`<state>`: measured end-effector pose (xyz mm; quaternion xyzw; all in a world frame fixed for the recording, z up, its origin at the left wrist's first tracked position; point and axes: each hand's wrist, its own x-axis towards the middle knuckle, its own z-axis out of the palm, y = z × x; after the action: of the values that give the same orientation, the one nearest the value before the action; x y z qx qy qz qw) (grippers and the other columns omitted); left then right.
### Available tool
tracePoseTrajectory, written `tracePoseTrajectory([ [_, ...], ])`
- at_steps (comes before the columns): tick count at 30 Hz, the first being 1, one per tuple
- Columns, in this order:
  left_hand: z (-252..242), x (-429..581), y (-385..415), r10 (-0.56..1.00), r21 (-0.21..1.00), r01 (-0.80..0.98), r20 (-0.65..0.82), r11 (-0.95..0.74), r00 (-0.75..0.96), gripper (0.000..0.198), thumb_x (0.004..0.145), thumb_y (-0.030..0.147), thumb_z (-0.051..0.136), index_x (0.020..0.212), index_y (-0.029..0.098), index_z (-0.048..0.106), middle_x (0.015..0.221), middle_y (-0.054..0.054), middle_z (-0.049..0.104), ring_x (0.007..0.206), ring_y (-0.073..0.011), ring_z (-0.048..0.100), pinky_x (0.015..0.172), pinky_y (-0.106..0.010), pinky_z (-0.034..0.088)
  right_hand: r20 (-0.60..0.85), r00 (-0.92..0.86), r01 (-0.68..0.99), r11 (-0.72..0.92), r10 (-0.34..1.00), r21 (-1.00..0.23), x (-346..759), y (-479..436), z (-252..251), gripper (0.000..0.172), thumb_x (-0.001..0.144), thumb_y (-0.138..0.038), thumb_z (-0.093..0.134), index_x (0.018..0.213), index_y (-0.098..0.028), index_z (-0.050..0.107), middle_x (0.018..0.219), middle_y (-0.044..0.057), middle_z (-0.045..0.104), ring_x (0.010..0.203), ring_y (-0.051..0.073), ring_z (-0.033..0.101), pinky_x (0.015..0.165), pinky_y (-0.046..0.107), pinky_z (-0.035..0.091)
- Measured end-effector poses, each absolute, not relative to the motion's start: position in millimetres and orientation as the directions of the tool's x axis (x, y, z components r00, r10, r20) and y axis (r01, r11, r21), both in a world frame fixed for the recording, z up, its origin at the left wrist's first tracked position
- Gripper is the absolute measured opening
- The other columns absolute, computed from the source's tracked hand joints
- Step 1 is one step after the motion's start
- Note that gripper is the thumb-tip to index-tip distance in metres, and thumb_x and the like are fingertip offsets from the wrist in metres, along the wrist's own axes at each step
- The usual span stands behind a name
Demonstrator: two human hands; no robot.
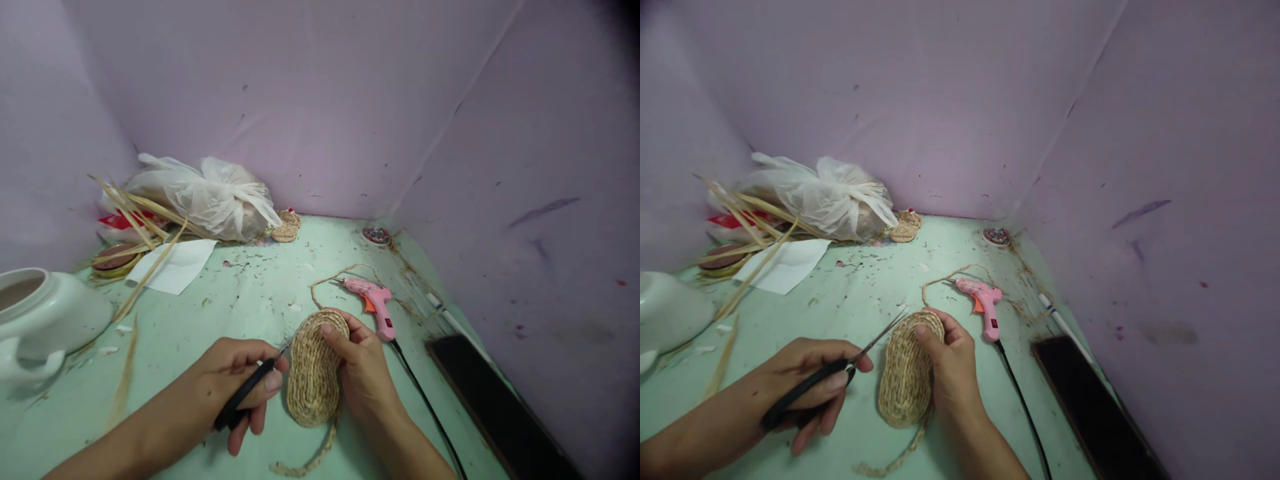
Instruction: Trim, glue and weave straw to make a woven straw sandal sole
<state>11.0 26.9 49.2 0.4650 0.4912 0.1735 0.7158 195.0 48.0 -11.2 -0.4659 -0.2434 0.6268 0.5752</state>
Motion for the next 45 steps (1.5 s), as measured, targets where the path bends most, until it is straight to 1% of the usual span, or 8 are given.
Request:
tracePoseTrajectory([
  [8, 53.3, 6.1, 27.3, 0.729, 0.787, 0.403, -0.601, 0.468, 0.326, 0.038, 0.070, 0.039, 0.061, 0.100, 0.016, 0.054, 0.048, 0.005, 0.054, 0.034, -0.0057, 0.041, 0.036, -0.016, 0.029, -0.336, 0.061, -0.495, -0.264, 0.940, -0.828, 192.7, 47.9, -12.9, 0.035, 0.056, -0.027, 0.078, 0.085, -0.017, 0.062, 0.069, 0.000, 0.065, 0.063, 0.014, 0.058, 0.063, 0.029, 0.046],
  [13, 57.8, 5.7, 27.2, 0.700, 0.761, 0.432, -0.633, 0.484, 0.331, 0.031, 0.068, 0.031, 0.060, 0.095, 0.016, 0.057, 0.046, 0.007, 0.049, 0.033, -0.0057, 0.038, 0.034, -0.016, 0.032, -0.347, 0.055, -0.512, -0.272, 0.936, -0.815, 191.8, 47.8, -14.8, 0.034, 0.057, -0.025, 0.077, 0.085, -0.016, 0.061, 0.067, -0.001, 0.065, 0.061, 0.013, 0.058, 0.062, 0.027, 0.046],
  [21, 54.2, 0.3, 28.3, 0.709, 0.776, 0.479, -0.602, 0.411, 0.367, 0.017, 0.073, 0.030, 0.053, 0.083, 0.017, 0.060, 0.046, 0.007, 0.045, 0.034, -0.0046, 0.032, 0.033, -0.015, 0.029, -0.365, 0.044, -0.531, -0.288, 0.930, -0.797, 190.5, 47.8, -17.8, 0.033, 0.058, -0.024, 0.076, 0.085, -0.016, 0.059, 0.066, -0.001, 0.064, 0.060, 0.013, 0.058, 0.060, 0.026, 0.046],
  [25, 53.6, -0.4, 32.0, 0.742, 0.759, 0.507, -0.599, 0.407, 0.301, 0.026, 0.070, 0.035, 0.058, 0.088, 0.017, 0.059, 0.046, 0.008, 0.042, 0.035, -0.0046, 0.030, 0.034, -0.016, 0.027, -0.370, 0.028, -0.525, -0.301, 0.929, -0.796, 191.0, 46.6, -17.7, 0.032, 0.061, -0.025, 0.075, 0.088, -0.017, 0.059, 0.067, -0.001, 0.065, 0.060, 0.014, 0.058, 0.061, 0.027, 0.046],
  [30, 39.5, 8.4, 41.5, 0.896, 0.857, 0.346, -0.435, 0.382, 0.088, 0.040, 0.062, 0.038, 0.064, 0.093, 0.015, 0.053, 0.045, 0.010, 0.040, 0.041, -0.0062, 0.035, 0.040, -0.017, 0.027, -0.364, -0.072, -0.585, -0.335, 0.929, -0.739, 187.0, 43.5, -12.5, 0.027, 0.064, -0.025, 0.073, 0.087, -0.016, 0.060, 0.070, 0.001, 0.066, 0.064, 0.015, 0.061, 0.063, 0.027, 0.046],
  [37, 11.7, 22.7, 49.5, 0.890, 0.886, 0.125, -0.454, 0.447, 0.033, 0.042, 0.053, 0.027, 0.069, 0.087, 0.014, 0.050, 0.041, 0.009, 0.046, 0.038, -0.0067, 0.040, 0.039, -0.018, 0.028, -0.389, -0.268, -0.626, -0.466, 0.881, -0.625, 178.8, 40.8, -15.4, 0.029, 0.065, -0.023, 0.071, 0.092, -0.015, 0.063, 0.083, 0.006, 0.070, 0.080, 0.020, 0.064, 0.075, 0.032, 0.047],
  [41, 7.9, 21.6, 51.1, 0.896, 0.893, 0.082, -0.443, 0.442, -0.011, 0.037, 0.053, 0.021, 0.068, 0.084, 0.014, 0.050, 0.038, 0.010, 0.043, 0.036, -0.0069, 0.041, 0.039, -0.017, 0.028, -0.387, -0.280, -0.584, -0.476, 0.879, -0.657, 182.6, 43.6, -16.3, 0.031, 0.066, -0.026, 0.071, 0.094, -0.015, 0.065, 0.088, 0.008, 0.071, 0.085, 0.021, 0.064, 0.079, 0.033, 0.045],
  [45, 6.4, 18.8, 53.3, 0.894, 0.889, 0.092, -0.445, 0.449, -0.056, 0.036, 0.056, 0.018, 0.066, 0.087, 0.013, 0.050, 0.045, 0.007, 0.050, 0.037, -0.0070, 0.044, 0.036, -0.016, 0.026, -0.425, -0.281, -0.456, -0.509, 0.861, -0.730, 186.8, 45.9, -14.8, 0.032, 0.066, -0.026, 0.070, 0.094, -0.013, 0.065, 0.084, 0.009, 0.071, 0.077, 0.020, 0.065, 0.073, 0.033, 0.047],
])
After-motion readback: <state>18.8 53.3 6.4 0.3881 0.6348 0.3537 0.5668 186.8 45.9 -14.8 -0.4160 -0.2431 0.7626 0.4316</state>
